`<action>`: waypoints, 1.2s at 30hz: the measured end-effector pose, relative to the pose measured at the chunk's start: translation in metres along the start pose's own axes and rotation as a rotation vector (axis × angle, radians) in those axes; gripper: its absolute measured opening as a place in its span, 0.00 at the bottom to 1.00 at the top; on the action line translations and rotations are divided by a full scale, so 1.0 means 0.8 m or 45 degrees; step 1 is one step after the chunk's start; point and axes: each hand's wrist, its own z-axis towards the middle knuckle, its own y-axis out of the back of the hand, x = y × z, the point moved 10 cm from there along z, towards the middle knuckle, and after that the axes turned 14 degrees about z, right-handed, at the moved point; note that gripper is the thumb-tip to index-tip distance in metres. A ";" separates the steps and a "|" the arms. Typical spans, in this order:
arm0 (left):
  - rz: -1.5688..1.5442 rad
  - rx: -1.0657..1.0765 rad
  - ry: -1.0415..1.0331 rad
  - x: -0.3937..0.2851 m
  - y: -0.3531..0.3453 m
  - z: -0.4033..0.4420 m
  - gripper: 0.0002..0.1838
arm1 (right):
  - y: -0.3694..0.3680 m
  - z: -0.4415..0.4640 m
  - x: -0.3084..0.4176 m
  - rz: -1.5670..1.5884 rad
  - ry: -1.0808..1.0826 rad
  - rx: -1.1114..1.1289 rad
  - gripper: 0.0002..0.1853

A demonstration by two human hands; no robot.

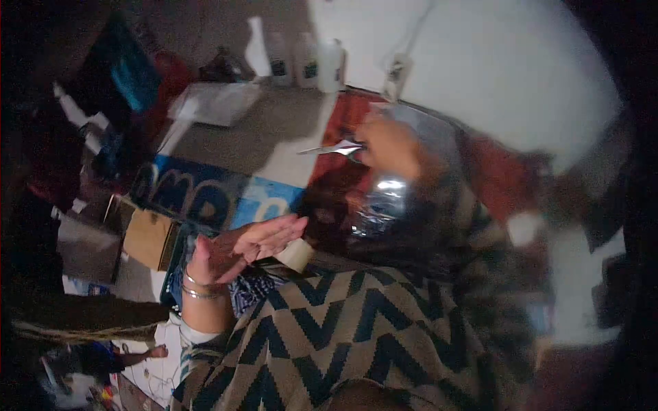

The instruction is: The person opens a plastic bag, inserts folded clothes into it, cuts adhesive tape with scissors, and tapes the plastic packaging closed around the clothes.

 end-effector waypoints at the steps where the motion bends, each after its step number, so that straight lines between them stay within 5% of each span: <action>1: 0.022 0.157 -0.029 -0.013 -0.032 0.030 0.65 | 0.037 -0.054 -0.027 0.163 -0.051 -0.133 0.16; 4: -0.030 0.458 -0.104 -0.033 -0.107 0.087 0.63 | 0.139 -0.234 -0.079 0.241 -0.523 -0.352 0.22; 6: -0.020 0.698 -0.117 -0.066 -0.158 0.093 0.65 | 0.185 -0.335 -0.025 0.201 -0.729 -0.453 0.28; 11: -0.221 1.022 0.019 -0.064 -0.312 0.149 0.65 | 0.251 -0.574 0.011 0.534 -0.950 -0.605 0.35; 19: -0.643 1.440 -0.095 -0.150 -0.467 0.210 0.63 | 0.384 -0.602 0.107 0.489 -0.952 -0.417 0.31; 22: -0.587 1.492 -0.036 -0.168 -0.463 0.215 0.63 | 0.410 -0.576 0.123 0.196 -0.895 -0.238 0.28; 36: -0.305 1.517 0.008 -0.174 -0.505 0.248 0.62 | 0.438 -0.543 0.100 0.281 -0.847 -0.229 0.28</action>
